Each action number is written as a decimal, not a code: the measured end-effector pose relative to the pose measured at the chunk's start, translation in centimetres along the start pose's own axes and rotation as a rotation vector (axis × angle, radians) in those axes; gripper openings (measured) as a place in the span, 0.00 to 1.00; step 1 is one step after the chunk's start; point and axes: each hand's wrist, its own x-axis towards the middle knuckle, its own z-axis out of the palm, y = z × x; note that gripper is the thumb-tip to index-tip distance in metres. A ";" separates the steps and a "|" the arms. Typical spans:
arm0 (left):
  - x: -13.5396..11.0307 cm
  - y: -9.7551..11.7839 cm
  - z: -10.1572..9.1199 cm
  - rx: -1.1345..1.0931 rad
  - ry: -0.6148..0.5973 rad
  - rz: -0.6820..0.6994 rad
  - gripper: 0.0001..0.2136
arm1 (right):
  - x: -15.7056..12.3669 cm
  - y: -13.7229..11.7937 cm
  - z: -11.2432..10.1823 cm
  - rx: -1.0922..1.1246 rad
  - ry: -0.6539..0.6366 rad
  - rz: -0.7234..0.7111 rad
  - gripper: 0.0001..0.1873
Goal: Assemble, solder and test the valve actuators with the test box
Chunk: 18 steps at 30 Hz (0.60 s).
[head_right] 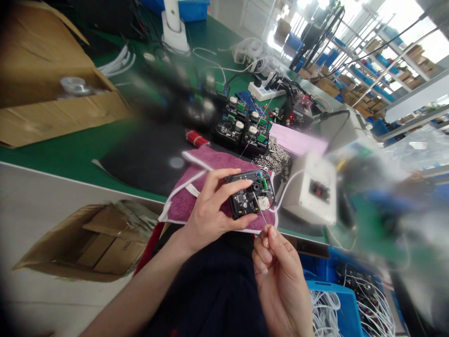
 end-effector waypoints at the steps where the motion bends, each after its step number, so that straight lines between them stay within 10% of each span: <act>1: 0.0 0.0 0.0 -0.003 0.002 0.002 0.30 | 0.0 0.0 -0.1 0.023 -0.009 0.028 0.09; 13: -0.2 -0.1 -0.2 0.018 -0.018 0.013 0.30 | -0.4 -1.1 0.8 0.261 0.044 0.271 0.08; 18: 0.2 0.2 -0.4 0.044 -0.012 0.007 0.30 | -0.2 0.0 0.6 0.018 0.034 0.029 0.10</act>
